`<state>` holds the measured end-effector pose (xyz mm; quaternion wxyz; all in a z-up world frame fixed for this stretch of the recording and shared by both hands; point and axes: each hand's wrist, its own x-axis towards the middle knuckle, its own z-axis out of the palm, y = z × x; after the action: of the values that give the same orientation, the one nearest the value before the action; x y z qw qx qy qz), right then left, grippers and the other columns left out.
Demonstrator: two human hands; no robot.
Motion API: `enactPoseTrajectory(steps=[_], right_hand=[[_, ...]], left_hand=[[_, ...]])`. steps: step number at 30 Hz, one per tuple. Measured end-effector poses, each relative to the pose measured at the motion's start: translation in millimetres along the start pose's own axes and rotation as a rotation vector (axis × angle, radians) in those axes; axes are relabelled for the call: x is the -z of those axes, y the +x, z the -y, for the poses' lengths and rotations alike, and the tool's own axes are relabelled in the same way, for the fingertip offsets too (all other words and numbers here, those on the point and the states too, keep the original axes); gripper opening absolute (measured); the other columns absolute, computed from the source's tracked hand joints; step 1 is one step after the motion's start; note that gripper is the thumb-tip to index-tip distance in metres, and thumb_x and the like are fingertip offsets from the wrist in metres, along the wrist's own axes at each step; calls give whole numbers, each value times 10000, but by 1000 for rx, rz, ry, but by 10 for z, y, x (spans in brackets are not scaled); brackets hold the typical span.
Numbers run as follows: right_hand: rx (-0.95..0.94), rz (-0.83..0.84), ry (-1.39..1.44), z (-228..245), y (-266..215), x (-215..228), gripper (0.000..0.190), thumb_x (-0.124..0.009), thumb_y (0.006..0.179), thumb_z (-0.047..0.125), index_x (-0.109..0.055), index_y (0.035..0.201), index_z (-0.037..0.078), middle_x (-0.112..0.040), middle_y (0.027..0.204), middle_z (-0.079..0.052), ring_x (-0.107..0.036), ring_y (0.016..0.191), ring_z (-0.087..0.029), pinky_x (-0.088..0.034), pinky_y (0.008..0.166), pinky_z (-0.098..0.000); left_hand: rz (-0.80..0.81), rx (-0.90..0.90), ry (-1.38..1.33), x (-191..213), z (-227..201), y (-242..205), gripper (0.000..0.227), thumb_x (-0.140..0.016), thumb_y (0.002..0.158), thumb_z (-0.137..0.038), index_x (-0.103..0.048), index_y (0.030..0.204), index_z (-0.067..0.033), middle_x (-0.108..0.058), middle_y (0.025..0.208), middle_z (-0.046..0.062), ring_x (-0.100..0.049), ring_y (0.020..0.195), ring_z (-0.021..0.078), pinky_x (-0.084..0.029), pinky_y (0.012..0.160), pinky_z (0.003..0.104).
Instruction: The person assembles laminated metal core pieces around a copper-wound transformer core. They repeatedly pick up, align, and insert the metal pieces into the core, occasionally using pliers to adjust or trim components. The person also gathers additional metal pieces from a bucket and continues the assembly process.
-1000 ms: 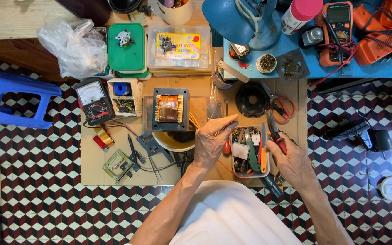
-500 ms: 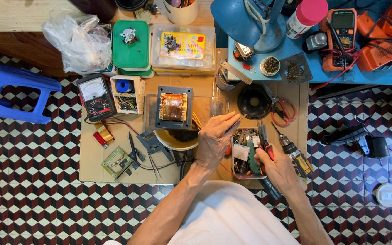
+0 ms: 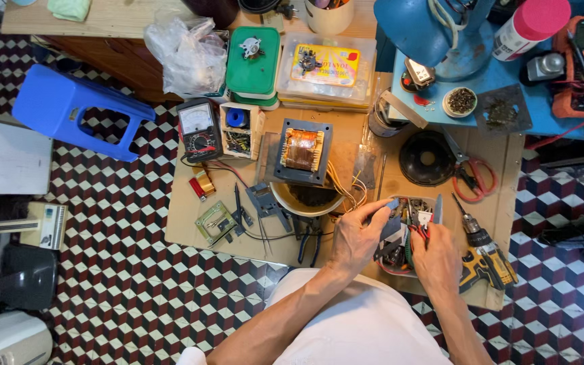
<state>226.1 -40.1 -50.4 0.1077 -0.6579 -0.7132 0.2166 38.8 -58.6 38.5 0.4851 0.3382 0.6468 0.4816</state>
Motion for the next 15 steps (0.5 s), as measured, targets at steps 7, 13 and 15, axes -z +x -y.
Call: enactPoseTrajectory(steps=[7,13,15], right_hand=[[469,39,275,827,-384,825,693,-758,774,154,-543,1407,-29,-569,1390,-234,-590,1211,-383,-499,962,-427],[152,3,423,1026,-348,851,422,-616,1006,122,-594,1423,63,-759,1076,-125,-748,802,-191,-589,738,-316],[-20,-46,571,1062,-284,831,349,-592,1053,100,-625,1388,7,-744,1028,-147,-688,824,-195,-564,730,-324]], left_hand=[[-29,184,-171,-56,-304,-213,416,-600,985,-255,-678,1338,-49,-701,845,6,-562,722,63,-493,628,237],[94,-106,-88,411,-669,-440,467,-635,1016,-267,-600,1380,23,-741,1037,51,-629,884,62,-523,766,204],[26,-34,-2,716,-690,-461,414,-624,1002,-298,-742,1295,-31,-799,957,81,-636,728,81,-508,622,224]])
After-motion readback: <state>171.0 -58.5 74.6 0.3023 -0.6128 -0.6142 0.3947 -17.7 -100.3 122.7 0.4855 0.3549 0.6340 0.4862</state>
